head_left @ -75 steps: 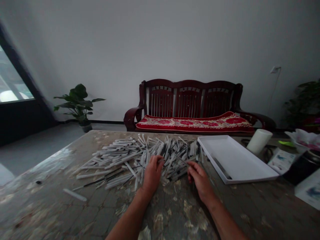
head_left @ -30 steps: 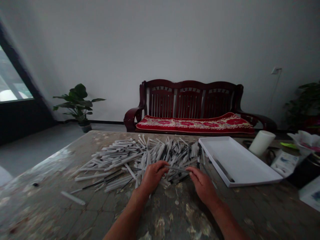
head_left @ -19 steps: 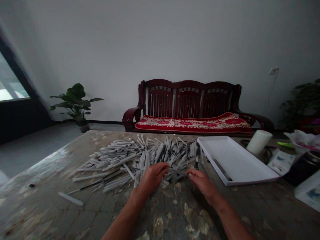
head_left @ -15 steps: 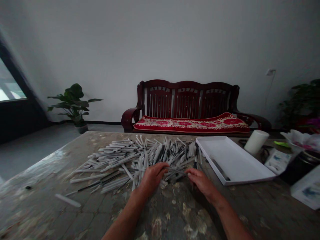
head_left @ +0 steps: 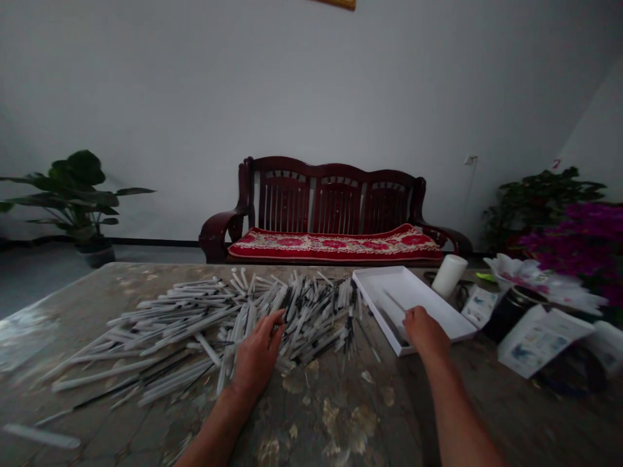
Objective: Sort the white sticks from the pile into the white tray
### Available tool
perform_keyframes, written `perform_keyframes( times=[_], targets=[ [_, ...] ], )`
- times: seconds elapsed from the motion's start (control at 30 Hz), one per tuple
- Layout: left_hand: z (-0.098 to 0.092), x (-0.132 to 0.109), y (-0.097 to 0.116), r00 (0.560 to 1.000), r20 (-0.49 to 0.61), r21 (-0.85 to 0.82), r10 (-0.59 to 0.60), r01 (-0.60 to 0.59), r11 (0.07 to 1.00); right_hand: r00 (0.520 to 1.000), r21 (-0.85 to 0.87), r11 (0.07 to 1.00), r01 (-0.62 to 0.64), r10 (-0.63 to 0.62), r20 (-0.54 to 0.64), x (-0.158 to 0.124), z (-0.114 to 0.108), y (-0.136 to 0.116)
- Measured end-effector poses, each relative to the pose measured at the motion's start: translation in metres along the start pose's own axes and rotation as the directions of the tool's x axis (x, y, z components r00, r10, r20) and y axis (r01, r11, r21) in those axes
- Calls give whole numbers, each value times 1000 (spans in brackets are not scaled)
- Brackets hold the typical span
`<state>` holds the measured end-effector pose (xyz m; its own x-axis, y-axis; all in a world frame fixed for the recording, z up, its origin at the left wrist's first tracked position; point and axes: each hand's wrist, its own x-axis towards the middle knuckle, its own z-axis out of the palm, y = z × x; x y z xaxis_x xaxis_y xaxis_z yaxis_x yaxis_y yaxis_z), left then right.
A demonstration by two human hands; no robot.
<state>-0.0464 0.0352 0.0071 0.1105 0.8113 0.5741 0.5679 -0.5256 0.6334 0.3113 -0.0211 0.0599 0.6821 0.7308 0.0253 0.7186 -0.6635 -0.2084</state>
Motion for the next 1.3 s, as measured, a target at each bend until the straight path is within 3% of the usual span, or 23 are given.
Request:
perform_keyframes(
  times=[0.1,0.37,0.53,0.63,0.73,0.8,0.87,1.07,1.17,1.3],
  targets=[
    [2,-1,0,1000,-2,24,30,-30,999,999,-115,993,-20,24,29,4,-1,7],
    [-1,-1,-2,997,26,11,69,-69,998,997,-226,973,50,-37,64,2,11,6],
    [0,-1,-1,996,8,6,85,-85,996,993,-260,961,95,-72,95,4,3,10],
    [2,-2,0,995,47,8,83,-83,997,989,-261,955,140,-145,-1,-4,-4,1],
    [5,-4,1,986,143,27,88,-92,995,948,-90,949,302,-309,-77,-23,-1,-23],
    [6,-6,4,969,231,53,85,-100,994,918,95,913,397,-396,-26,-38,11,-43],
    [7,-8,7,944,320,82,79,-110,990,881,169,868,468,-472,-14,-50,26,-60],
    [8,-12,21,876,472,103,98,-165,981,710,174,689,704,-691,-138,-63,63,-78],
    [10,-13,27,844,523,103,122,-205,973,675,152,659,737,-728,-119,-64,66,-77],
    [14,-13,34,821,563,167,96,-227,960,668,145,654,742,-738,-90,-66,63,-79]
  ],
)
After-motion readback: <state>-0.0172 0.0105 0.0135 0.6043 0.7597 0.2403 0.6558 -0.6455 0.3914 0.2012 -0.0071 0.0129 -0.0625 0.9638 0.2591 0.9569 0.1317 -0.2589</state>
